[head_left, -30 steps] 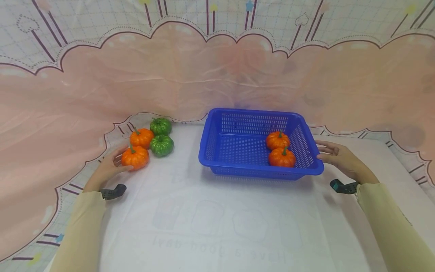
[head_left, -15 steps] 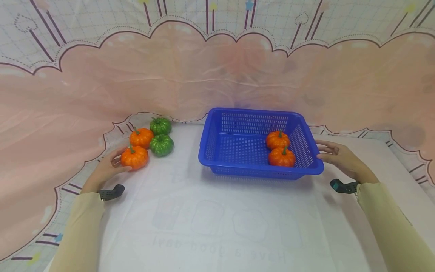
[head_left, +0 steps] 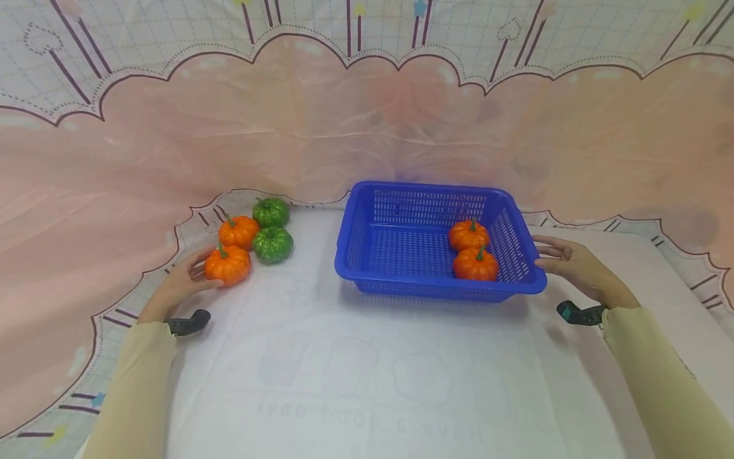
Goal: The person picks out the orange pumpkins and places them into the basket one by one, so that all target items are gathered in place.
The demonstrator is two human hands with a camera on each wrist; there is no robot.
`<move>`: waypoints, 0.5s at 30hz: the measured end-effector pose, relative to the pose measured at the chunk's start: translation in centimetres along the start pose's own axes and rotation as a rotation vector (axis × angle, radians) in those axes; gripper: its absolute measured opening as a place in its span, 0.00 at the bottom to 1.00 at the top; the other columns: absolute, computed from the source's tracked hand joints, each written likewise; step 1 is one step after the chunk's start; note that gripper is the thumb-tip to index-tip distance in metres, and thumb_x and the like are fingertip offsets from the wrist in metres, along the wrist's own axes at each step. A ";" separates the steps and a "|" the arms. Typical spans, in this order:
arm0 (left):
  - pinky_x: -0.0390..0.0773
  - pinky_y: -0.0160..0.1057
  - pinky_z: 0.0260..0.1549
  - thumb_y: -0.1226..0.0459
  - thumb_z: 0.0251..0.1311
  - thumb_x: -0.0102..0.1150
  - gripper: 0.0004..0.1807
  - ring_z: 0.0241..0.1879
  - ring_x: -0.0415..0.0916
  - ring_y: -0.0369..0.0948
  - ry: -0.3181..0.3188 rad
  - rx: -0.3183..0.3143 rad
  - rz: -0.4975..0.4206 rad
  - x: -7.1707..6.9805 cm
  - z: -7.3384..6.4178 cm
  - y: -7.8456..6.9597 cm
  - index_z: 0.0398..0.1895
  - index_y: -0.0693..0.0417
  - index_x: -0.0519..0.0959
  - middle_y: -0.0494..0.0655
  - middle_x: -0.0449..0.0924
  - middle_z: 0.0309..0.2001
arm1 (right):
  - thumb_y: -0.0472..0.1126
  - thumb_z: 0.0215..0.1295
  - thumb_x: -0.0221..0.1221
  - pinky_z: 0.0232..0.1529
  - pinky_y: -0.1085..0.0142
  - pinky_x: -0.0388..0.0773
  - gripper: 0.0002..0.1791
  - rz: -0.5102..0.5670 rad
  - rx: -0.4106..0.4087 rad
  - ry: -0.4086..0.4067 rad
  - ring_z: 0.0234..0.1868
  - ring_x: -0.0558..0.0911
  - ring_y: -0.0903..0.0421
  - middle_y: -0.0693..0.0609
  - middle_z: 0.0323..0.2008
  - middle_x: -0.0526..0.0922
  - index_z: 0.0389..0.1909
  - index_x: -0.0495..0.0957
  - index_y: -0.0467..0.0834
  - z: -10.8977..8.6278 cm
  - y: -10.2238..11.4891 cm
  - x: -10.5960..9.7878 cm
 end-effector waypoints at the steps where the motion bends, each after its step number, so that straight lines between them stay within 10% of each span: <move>1: 0.54 0.65 0.64 0.57 0.58 0.62 0.50 0.69 0.45 0.68 0.001 -0.001 -0.002 0.0 0.1 0.1 0.74 0.57 0.40 0.66 0.38 0.73 | 0.47 0.66 0.55 0.64 0.33 0.53 0.44 0.001 0.000 0.001 0.69 0.54 0.31 0.31 0.71 0.51 0.73 0.41 0.38 0.0 0.0 0.0; 15: 0.54 0.65 0.64 0.58 0.59 0.61 0.50 0.69 0.45 0.67 0.003 -0.006 0.001 0.4 0.6 0.2 0.74 0.55 0.38 0.66 0.36 0.74 | 0.47 0.66 0.56 0.64 0.32 0.52 0.44 0.009 0.013 0.003 0.70 0.51 0.30 0.31 0.71 0.49 0.73 0.41 0.38 -0.2 0.4 0.1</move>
Point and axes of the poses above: each hand's wrist, its own z-axis towards the middle knuckle, its own x-axis out of the palm, y = z × x, the point moved 7 cm from there along z, towards the middle knuckle
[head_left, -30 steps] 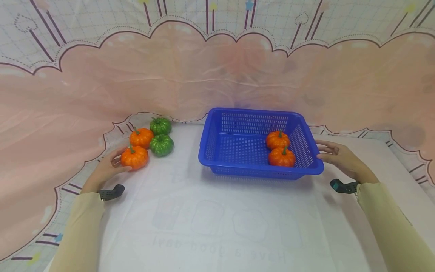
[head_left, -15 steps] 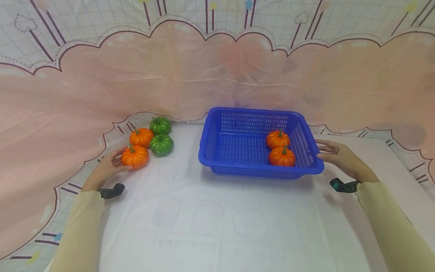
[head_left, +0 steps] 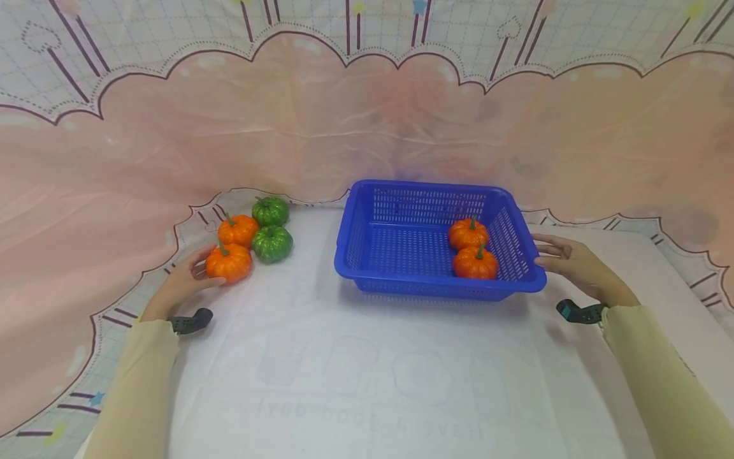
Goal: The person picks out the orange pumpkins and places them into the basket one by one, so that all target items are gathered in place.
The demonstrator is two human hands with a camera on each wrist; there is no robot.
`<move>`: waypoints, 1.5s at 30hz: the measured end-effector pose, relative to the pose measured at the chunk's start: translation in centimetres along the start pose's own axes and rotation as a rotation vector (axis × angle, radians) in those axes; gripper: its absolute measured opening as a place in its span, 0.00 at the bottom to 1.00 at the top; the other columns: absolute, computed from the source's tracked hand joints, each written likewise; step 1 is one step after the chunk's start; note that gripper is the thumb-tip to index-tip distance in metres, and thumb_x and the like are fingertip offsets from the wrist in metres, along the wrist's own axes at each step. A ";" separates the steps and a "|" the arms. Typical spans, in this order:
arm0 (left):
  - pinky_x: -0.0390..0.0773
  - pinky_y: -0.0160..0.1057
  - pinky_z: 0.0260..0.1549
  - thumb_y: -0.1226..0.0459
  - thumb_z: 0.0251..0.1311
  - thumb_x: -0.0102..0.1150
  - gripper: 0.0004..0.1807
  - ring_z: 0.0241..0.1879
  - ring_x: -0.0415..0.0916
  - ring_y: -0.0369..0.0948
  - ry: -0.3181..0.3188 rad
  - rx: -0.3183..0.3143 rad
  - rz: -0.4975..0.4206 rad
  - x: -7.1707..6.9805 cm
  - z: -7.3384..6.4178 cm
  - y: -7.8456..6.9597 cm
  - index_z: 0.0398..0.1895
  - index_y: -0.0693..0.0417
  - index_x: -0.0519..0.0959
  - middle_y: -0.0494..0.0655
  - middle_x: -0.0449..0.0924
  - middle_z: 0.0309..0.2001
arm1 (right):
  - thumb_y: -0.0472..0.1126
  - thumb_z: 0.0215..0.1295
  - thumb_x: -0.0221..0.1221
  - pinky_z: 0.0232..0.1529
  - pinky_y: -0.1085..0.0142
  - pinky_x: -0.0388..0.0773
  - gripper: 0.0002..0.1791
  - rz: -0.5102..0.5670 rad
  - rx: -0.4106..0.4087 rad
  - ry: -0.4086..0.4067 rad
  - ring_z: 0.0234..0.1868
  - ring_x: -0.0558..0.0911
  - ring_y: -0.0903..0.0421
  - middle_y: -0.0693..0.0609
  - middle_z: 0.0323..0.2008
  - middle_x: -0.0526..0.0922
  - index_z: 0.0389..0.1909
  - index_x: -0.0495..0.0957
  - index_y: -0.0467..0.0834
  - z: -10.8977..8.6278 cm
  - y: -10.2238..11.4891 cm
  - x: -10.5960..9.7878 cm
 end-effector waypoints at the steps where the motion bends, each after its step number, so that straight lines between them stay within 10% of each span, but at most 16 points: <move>1: 0.53 0.65 0.64 0.58 0.59 0.61 0.50 0.69 0.44 0.68 0.002 0.001 -0.001 0.0 0.0 0.0 0.74 0.55 0.38 0.66 0.36 0.74 | 0.47 0.66 0.56 0.64 0.32 0.52 0.44 0.001 0.001 0.000 0.70 0.51 0.30 0.31 0.71 0.49 0.73 0.41 0.38 0.0 0.0 0.0; 45: 0.55 0.65 0.64 0.50 0.55 0.64 0.54 0.69 0.46 0.67 -0.068 -0.052 -0.012 0.4 0.2 0.8 0.75 0.53 0.39 0.66 0.39 0.74 | 0.47 0.66 0.56 0.64 0.33 0.53 0.44 0.000 0.004 -0.001 0.70 0.53 0.31 0.31 0.71 0.50 0.73 0.41 0.39 0.1 -0.2 -0.1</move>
Point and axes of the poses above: each hand's wrist, its own z-axis towards the middle knuckle, its own x-axis out of the palm, y = z × x, the point moved 7 cm from there along z, towards the middle knuckle
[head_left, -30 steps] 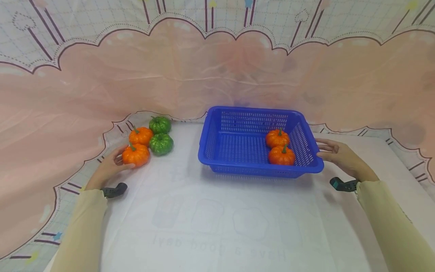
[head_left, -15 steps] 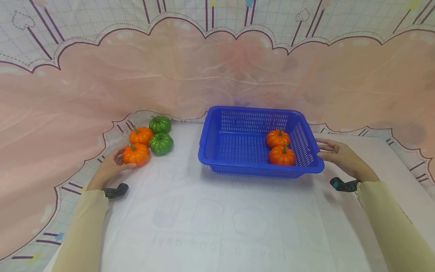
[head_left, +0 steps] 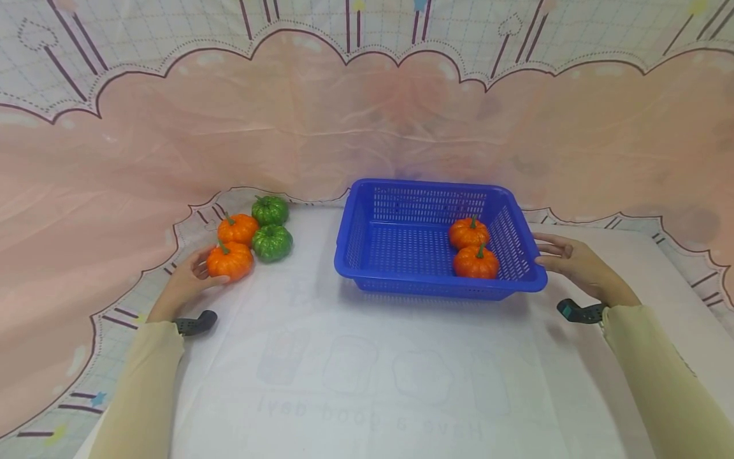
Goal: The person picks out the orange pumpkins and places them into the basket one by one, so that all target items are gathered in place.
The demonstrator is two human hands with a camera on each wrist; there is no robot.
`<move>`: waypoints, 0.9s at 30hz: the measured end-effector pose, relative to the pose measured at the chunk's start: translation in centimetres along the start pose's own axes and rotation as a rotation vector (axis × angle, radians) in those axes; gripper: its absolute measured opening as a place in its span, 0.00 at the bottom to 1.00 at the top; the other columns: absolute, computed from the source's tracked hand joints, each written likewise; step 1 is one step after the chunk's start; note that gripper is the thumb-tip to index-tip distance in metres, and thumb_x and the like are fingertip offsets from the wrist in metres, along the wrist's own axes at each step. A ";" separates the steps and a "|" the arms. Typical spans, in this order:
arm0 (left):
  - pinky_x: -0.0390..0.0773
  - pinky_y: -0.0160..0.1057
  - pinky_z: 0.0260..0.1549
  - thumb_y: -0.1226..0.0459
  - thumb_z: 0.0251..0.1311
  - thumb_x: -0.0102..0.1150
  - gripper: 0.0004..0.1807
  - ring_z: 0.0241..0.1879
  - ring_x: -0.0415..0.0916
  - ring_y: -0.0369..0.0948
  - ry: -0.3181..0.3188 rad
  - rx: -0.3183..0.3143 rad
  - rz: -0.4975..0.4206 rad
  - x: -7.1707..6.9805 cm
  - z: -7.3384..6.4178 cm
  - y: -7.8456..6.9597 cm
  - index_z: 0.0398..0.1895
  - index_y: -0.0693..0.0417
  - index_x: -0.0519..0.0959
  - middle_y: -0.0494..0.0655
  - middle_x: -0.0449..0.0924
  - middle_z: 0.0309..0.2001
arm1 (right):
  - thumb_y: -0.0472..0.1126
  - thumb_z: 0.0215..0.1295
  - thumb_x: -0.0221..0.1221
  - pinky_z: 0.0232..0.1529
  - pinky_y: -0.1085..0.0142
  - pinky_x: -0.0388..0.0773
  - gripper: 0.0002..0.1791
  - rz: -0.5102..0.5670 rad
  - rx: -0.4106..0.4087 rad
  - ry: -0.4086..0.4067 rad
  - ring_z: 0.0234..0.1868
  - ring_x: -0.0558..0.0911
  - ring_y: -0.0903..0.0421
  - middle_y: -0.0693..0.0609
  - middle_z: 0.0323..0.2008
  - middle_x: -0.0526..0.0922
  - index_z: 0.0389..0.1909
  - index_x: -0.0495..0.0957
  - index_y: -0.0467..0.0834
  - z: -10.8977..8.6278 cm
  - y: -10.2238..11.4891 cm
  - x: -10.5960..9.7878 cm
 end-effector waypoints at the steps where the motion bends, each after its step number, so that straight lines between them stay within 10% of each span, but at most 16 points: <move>1: 0.55 0.65 0.64 0.50 0.55 0.64 0.54 0.69 0.46 0.67 -0.002 -0.001 0.000 0.0 0.0 0.0 0.75 0.53 0.39 0.66 0.39 0.74 | 0.47 0.66 0.56 0.64 0.33 0.53 0.44 0.001 0.000 0.001 0.70 0.53 0.31 0.31 0.71 0.50 0.73 0.41 0.39 0.0 0.0 0.0; 27: 0.57 0.64 0.63 0.52 0.56 0.63 0.51 0.68 0.50 0.65 -0.087 0.050 -0.008 -1.1 -0.5 -1.5 0.74 0.54 0.43 0.63 0.45 0.73 | 0.47 0.67 0.55 0.64 0.33 0.53 0.44 -0.009 0.002 0.007 0.70 0.51 0.31 0.31 0.71 0.48 0.73 0.40 0.38 -0.2 0.3 0.0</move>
Point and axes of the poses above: each hand's wrist, its own z-axis towards the middle knuckle, its own x-axis out of the palm, y = z × x, the point moved 7 cm from there along z, towards the middle knuckle
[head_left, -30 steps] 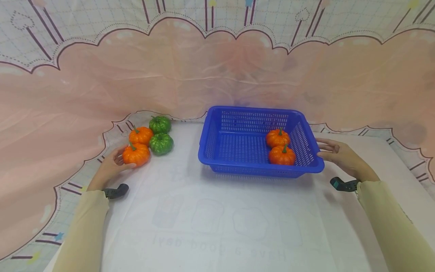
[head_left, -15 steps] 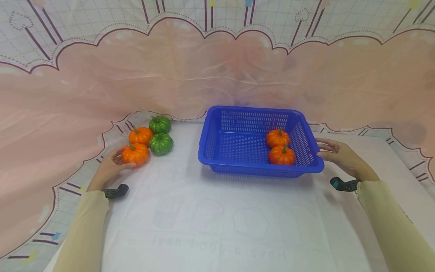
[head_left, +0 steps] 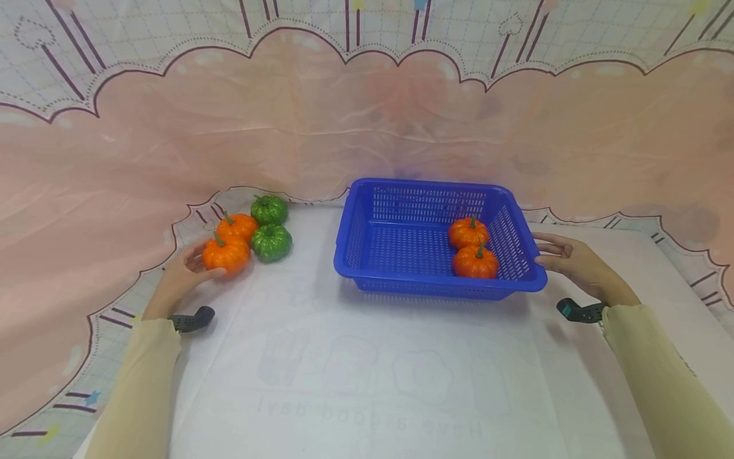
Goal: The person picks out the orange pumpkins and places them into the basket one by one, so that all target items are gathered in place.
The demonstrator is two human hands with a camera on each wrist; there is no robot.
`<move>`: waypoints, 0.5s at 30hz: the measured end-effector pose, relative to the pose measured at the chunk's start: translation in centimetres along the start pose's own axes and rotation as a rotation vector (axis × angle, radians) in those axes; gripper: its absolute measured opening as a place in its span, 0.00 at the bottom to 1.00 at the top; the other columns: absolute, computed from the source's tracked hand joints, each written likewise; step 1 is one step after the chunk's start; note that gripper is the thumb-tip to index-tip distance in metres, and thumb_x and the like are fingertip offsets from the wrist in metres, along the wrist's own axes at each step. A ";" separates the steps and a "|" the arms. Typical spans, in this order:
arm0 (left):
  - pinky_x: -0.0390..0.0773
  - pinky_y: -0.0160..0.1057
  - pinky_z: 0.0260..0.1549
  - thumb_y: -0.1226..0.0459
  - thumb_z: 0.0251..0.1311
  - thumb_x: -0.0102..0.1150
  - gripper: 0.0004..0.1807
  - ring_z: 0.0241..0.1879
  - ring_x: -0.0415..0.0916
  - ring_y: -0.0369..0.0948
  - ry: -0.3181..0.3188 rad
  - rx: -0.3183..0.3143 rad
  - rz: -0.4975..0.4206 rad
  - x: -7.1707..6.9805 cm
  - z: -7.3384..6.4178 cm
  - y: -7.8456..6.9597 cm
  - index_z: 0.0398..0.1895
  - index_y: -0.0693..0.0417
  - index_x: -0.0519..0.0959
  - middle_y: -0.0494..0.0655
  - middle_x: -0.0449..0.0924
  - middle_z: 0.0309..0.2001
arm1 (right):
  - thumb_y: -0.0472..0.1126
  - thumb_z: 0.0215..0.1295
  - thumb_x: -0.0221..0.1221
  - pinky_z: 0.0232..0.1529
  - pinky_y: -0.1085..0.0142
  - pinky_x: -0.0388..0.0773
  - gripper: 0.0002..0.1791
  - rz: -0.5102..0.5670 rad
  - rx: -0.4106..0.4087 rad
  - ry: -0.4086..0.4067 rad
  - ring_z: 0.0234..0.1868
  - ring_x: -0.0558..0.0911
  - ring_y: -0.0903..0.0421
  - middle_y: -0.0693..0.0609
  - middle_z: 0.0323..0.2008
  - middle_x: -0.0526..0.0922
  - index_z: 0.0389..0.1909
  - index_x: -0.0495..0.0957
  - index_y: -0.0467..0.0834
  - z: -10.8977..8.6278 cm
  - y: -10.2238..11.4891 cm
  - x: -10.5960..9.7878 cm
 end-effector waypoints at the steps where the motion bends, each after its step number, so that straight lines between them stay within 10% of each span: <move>1: 0.57 0.64 0.64 0.52 0.56 0.63 0.50 0.68 0.51 0.64 -0.004 0.005 0.000 -0.1 0.0 -0.1 0.74 0.54 0.44 0.63 0.45 0.73 | 0.47 0.67 0.55 0.64 0.33 0.53 0.44 0.000 -0.002 -0.001 0.70 0.51 0.30 0.31 0.71 0.48 0.73 0.40 0.38 0.0 0.0 0.0; 15: 0.59 0.63 0.63 0.49 0.55 0.62 0.50 0.69 0.51 0.63 -0.057 0.029 0.026 -0.5 0.0 -2.0 0.74 0.53 0.46 0.61 0.47 0.73 | 0.47 0.67 0.54 0.65 0.34 0.53 0.43 0.005 -0.021 -0.002 0.70 0.51 0.31 0.31 0.71 0.49 0.73 0.41 0.37 -0.1 0.2 0.1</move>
Point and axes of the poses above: each hand's wrist, its own z-axis towards the middle knuckle, its own x-axis out of the palm, y = z × x, the point moved 7 cm from there along z, towards the middle knuckle
